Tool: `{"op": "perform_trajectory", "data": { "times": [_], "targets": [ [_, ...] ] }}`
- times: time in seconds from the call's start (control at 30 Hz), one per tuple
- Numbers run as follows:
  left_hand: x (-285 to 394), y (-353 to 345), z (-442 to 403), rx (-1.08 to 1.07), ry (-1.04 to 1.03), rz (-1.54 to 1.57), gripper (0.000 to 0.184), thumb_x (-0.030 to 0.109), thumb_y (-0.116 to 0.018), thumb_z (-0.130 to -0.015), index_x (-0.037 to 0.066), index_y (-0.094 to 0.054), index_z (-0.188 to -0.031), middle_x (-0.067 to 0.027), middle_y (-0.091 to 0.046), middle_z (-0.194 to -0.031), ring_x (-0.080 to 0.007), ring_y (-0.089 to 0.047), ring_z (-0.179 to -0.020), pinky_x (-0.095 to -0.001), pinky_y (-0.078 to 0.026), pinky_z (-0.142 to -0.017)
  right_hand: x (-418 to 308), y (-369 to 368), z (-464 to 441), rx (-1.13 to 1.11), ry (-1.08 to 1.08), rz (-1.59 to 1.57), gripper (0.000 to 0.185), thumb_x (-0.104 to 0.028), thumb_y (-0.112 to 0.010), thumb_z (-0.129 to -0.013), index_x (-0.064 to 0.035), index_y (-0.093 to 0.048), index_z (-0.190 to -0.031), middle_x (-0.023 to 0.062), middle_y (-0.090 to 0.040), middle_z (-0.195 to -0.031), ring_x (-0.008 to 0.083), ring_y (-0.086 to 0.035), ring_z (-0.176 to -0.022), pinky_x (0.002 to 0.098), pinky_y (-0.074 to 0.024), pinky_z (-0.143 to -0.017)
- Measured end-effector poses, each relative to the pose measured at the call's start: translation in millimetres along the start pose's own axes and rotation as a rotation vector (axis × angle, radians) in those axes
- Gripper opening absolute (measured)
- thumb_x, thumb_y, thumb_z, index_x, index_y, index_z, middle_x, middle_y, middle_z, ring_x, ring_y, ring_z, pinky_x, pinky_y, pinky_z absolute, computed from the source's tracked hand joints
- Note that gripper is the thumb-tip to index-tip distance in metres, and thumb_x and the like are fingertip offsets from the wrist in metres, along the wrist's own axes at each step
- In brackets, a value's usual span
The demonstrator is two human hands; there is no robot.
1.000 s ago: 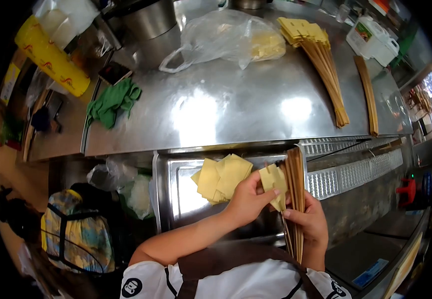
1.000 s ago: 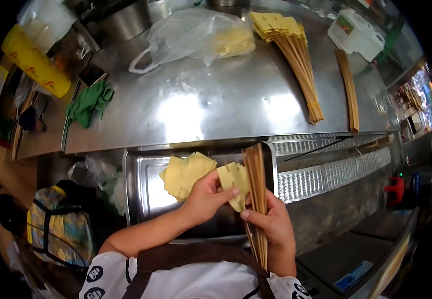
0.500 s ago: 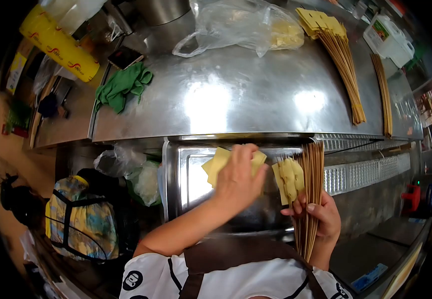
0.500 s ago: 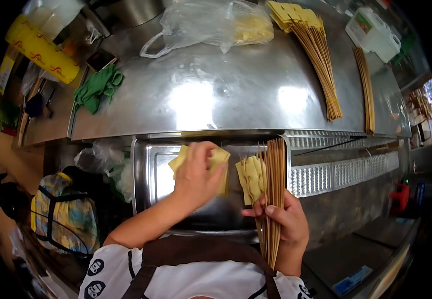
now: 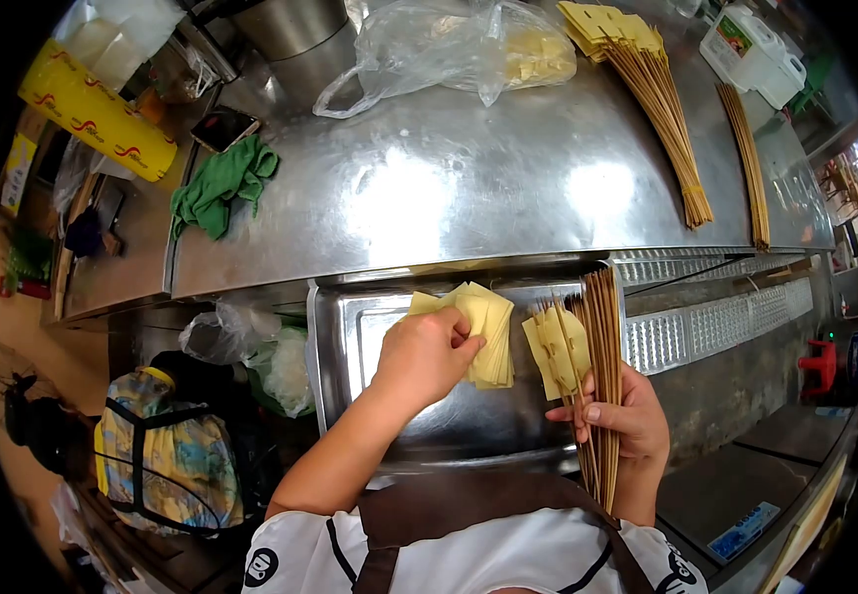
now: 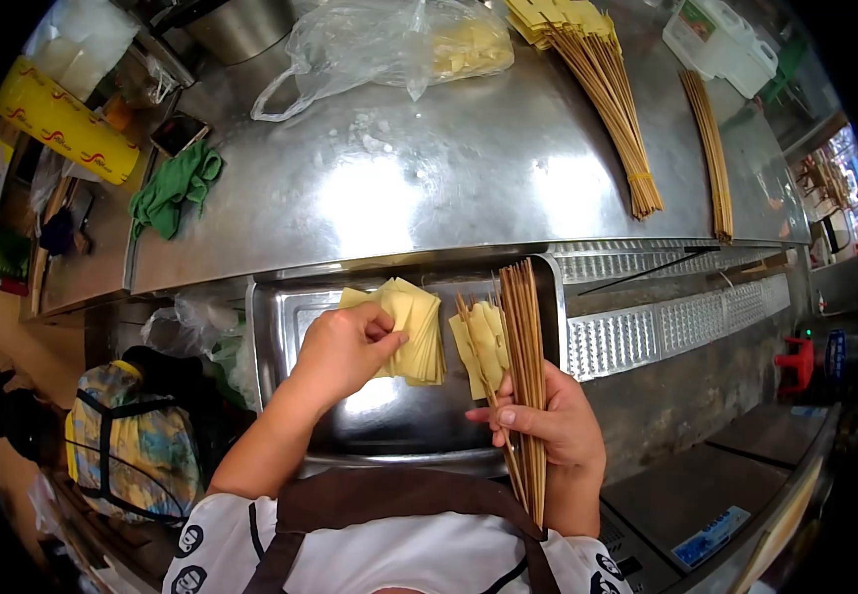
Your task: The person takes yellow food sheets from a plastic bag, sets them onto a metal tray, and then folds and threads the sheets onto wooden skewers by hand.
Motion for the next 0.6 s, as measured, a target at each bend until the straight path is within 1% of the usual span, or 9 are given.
{"op": "perform_trajectory", "data": {
  "times": [0.13,0.2,0.23,0.3,0.33,0.4,0.43,0.53,0.6],
  "targets": [
    [-8,5,-1,-0.042,0.053,0.103,0.016,0.017,-0.069,-0.078,0.001,-0.067,-0.078,-0.0128,-0.066,-0.07,-0.0208,-0.064,-0.059,-0.0302,-0.05,-0.057,0,-1,0,-0.009,0.004,0.017,0.026,0.004,-0.066,-0.073,-0.0007,-0.051,-0.093,0.0073,-0.059,-0.067,0.0193,-0.064,-0.057,0.0432,-0.052,-0.083],
    [-11,4,0,-0.076,0.081,0.128,0.018,0.019,-0.065,-0.081,0.001,-0.064,-0.085,-0.0121,-0.066,-0.071,-0.0239,-0.065,-0.066,-0.0347,-0.05,-0.062,0,-3,-1,-0.028,0.001,0.033,0.026,0.004,-0.066,-0.073,-0.0011,-0.051,-0.093,0.0073,-0.059,-0.067,0.0195,-0.064,-0.057,0.0436,-0.0515,-0.084],
    [-13,2,0,-0.074,0.08,0.129,0.018,0.019,-0.065,-0.081,0.001,-0.064,-0.085,-0.0121,-0.066,-0.071,-0.0239,-0.065,-0.066,-0.0347,-0.05,-0.062,0,-3,-1,-0.029,0.001,0.034,0.026,0.004,-0.066,-0.073,-0.0011,-0.051,-0.093,0.0073,-0.059,-0.067,0.0195,-0.064,-0.057,0.0436,-0.0515,-0.084],
    [-21,2,2,0.021,0.139,0.602,0.014,0.012,-0.06,-0.086,0.0,-0.061,-0.092,-0.0101,-0.067,-0.078,-0.0155,-0.064,-0.069,-0.0294,-0.05,-0.062,4,-2,-1,-0.031,-0.04,0.059,0.027,0.006,-0.066,-0.073,-0.0017,-0.05,-0.093,0.0071,-0.059,-0.067,0.0199,-0.064,-0.057,0.0434,-0.0509,-0.085],
    [-17,4,1,0.023,0.13,0.6,0.014,0.012,-0.06,-0.086,0.0,-0.061,-0.092,-0.0101,-0.067,-0.078,-0.0155,-0.064,-0.069,-0.0294,-0.05,-0.062,4,-2,-1,-0.033,-0.031,0.06,0.027,0.006,-0.066,-0.073,-0.0017,-0.05,-0.093,0.0071,-0.059,-0.067,0.0199,-0.064,-0.057,0.0434,-0.0509,-0.085],
    [-5,2,1,-0.023,0.15,1.143,0.013,0.007,-0.056,-0.09,-0.001,-0.057,-0.101,-0.0075,-0.066,-0.085,-0.0098,-0.062,-0.074,-0.0252,-0.05,-0.064,8,-3,-2,-0.065,-0.072,0.061,0.028,0.006,-0.066,-0.073,-0.0021,-0.05,-0.094,0.007,-0.059,-0.067,0.0202,-0.064,-0.057,0.0429,-0.0503,-0.086],
    [0,2,-1,-0.038,0.133,1.238,0.016,0.006,-0.055,-0.09,0.0,-0.054,-0.105,-0.0068,-0.067,-0.087,-0.0091,-0.061,-0.073,-0.0244,-0.05,-0.065,9,-5,-2,-0.068,-0.077,0.056,0.028,0.006,-0.066,-0.074,-0.0022,-0.049,-0.094,0.0073,-0.059,-0.067,0.0204,-0.064,-0.058,0.0422,-0.0503,-0.087],
    [12,4,-8,0.018,0.12,1.281,0.017,0.006,-0.055,-0.09,-0.001,-0.053,-0.106,-0.0074,-0.067,-0.087,-0.0089,-0.061,-0.072,-0.0236,-0.049,-0.065,13,-8,-3,-0.081,-0.103,0.051,0.027,0.006,-0.067,-0.074,-0.0023,-0.049,-0.094,0.0075,-0.059,-0.066,0.0208,-0.064,-0.058,0.0418,-0.0507,-0.087],
    [24,8,-9,0.008,0.07,1.253,0.02,0.006,-0.054,-0.091,-0.002,-0.051,-0.11,-0.0077,-0.066,-0.089,-0.0081,-0.06,-0.074,-0.0223,-0.047,-0.066,12,-10,-3,-0.094,-0.096,0.057,0.027,0.006,-0.067,-0.075,-0.0024,-0.05,-0.094,0.0075,-0.059,-0.068,0.0202,-0.065,-0.058,0.0403,-0.0519,-0.085]
  ]
}}
Point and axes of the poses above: each hand's wrist, its own z-axis away from the middle knuckle, its own y-axis out of the back of the hand, x = y × z, the point moved 7 cm from there along -z, towards the middle knuckle
